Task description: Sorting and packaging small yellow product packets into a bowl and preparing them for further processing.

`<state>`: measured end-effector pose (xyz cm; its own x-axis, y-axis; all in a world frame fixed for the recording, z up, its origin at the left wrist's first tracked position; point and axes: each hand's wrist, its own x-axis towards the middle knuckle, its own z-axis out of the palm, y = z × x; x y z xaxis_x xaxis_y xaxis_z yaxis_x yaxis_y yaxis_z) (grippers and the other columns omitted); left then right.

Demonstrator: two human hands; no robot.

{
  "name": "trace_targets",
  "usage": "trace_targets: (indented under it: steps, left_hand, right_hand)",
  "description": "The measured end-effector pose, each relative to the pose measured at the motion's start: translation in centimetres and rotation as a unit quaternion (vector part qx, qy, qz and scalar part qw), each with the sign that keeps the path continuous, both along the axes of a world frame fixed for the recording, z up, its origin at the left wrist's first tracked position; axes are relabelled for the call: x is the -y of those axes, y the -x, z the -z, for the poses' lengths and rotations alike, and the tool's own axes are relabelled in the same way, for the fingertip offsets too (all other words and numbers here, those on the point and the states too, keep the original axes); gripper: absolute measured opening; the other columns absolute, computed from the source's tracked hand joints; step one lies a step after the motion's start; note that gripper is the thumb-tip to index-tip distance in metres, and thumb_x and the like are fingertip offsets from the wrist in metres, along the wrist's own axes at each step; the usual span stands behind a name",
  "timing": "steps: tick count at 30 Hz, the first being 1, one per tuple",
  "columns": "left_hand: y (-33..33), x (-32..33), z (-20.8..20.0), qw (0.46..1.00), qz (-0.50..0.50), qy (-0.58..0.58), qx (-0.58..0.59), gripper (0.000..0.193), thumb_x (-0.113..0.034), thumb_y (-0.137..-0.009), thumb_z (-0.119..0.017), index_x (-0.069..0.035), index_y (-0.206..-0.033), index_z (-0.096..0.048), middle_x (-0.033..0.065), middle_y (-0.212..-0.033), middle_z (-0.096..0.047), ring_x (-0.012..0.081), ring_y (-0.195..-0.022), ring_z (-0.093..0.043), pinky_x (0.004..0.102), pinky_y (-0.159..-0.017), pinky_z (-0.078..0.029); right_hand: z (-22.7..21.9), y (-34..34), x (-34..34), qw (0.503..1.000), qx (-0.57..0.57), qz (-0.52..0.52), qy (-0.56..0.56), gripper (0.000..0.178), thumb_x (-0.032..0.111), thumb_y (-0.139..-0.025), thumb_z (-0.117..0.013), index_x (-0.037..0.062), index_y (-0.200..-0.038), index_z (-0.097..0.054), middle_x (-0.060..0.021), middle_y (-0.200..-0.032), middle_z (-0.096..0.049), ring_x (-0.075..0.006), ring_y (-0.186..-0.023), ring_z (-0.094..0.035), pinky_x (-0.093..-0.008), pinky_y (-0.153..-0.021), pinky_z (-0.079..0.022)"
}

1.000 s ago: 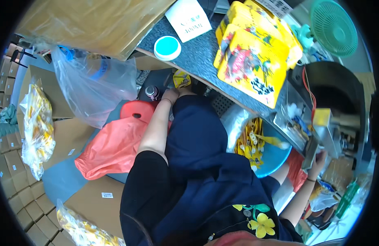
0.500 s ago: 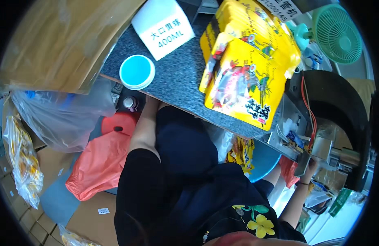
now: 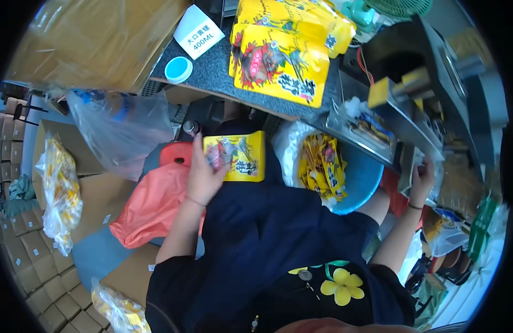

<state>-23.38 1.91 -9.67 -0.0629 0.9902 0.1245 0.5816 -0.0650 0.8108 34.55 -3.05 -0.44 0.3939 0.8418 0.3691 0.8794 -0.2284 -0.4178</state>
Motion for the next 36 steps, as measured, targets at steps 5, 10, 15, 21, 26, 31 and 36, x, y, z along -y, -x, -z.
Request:
trace_targets:
  steps: [5, 10, 15, 21, 26, 31, 36]
  left_hand:
    - [-3.8, 3.4, -0.8, 0.943, 0.201, -0.022, -0.263, 0.055, -0.013, -0.084, -0.07, -0.009, -0.136, -0.053, 0.0206, -0.129, -0.055, 0.0408, -0.116, -0.055, 0.0455, -0.097, -0.045]
    - [-5.9, 3.5, -2.0, 0.939, 0.149, -0.085, -0.297, 0.055, -0.019, -0.078, -0.073, -0.002, -0.128, -0.057, 0.0214, -0.12, -0.059, 0.0401, -0.11, -0.057, 0.0463, -0.095, -0.046]
    - [-3.2, 0.4, 1.7, 0.945, 0.12, -0.165, -0.256, 0.036, 0.007, -0.079, -0.056, 0.0, -0.112, -0.066, 0.0198, -0.112, -0.065, 0.0386, -0.103, -0.061, 0.0427, -0.091, -0.049]
    - [-11.9, 2.2, -7.3, 0.952, 0.252, 0.086, 0.152, 0.027, -0.023, -0.091, -0.072, 0.003, -0.09, -0.068, 0.0096, -0.074, -0.067, 0.0127, -0.068, -0.063, 0.0273, -0.065, -0.05]
    - [-18.2, 2.1, -11.1, 0.895, 0.39, 0.156, 0.147, 0.028, -0.025, -0.088, -0.075, 0.002, -0.089, -0.07, 0.0056, -0.068, -0.065, 0.0076, -0.065, -0.059, 0.025, -0.059, -0.047]
    - [-20.6, 2.6, -11.2, 0.79, 0.448, 0.276, 0.314, 0.033, -0.027, -0.096, -0.066, 0.003, -0.109, -0.067, 0.0056, -0.097, -0.072, 0.0115, -0.088, -0.066, 0.0268, -0.08, -0.053]
    - [-22.3, 2.7, -11.4, 0.682, 0.439, 0.441, 0.385, 0.031, -0.023, -0.098, -0.064, 0.0, -0.118, -0.064, 0.0079, -0.109, -0.071, 0.0148, -0.099, -0.067, 0.0301, -0.09, -0.053]
  right_hand:
    - [-0.1, 0.5, 0.7, 0.995, -0.103, 0.003, -0.015, 0.033, 0.012, -0.087, -0.073, 0.0023, -0.117, -0.064, -0.0066, -0.086, -0.067, -0.0119, -0.078, -0.062, -0.0281, -0.075, -0.051]
    - [0.0, -0.4, 2.6, 0.967, -0.179, -0.089, -0.156, 0.02, 0.009, -0.094, -0.066, 0.0003, -0.112, -0.062, -0.0072, -0.103, -0.066, -0.0106, -0.086, -0.062, -0.0245, -0.076, -0.05]
    - [-3.1, 5.5, 4.5, 0.926, -0.286, -0.133, -0.209, 0.009, 0.009, -0.103, -0.05, 0.0032, -0.109, -0.052, -0.0044, -0.097, -0.058, -0.0069, -0.07, -0.05, -0.0214, -0.063, -0.042]
    - [-5.3, 13.0, 4.3, 0.926, -0.207, -0.311, -0.05, 0.015, 0.011, -0.099, -0.052, 0.0013, -0.105, -0.061, -0.004, -0.094, -0.058, -0.0118, -0.077, -0.054, -0.025, -0.069, -0.044]
    - [-8.9, 16.1, 2.4, 0.904, -0.267, -0.32, -0.096, 0.016, 0.015, -0.096, -0.062, -0.0009, -0.1, -0.064, -0.0052, -0.094, -0.064, -0.0104, -0.083, -0.059, -0.0242, -0.073, -0.047]
    - [-9.0, 15.1, 1.1, 0.929, -0.069, -0.362, -0.042, 0.014, 0.014, -0.098, -0.056, 0.0017, -0.094, -0.062, -0.0111, -0.088, -0.062, -0.0255, -0.082, -0.061, -0.0324, -0.074, -0.048]
    - [-9.7, 12.5, 1.0, 0.917, -0.087, -0.382, 0.078, 0.021, 0.02, -0.1, -0.053, 0.0004, -0.1, -0.062, -0.0123, -0.094, -0.065, -0.0285, -0.089, -0.062, -0.0345, -0.078, -0.049]
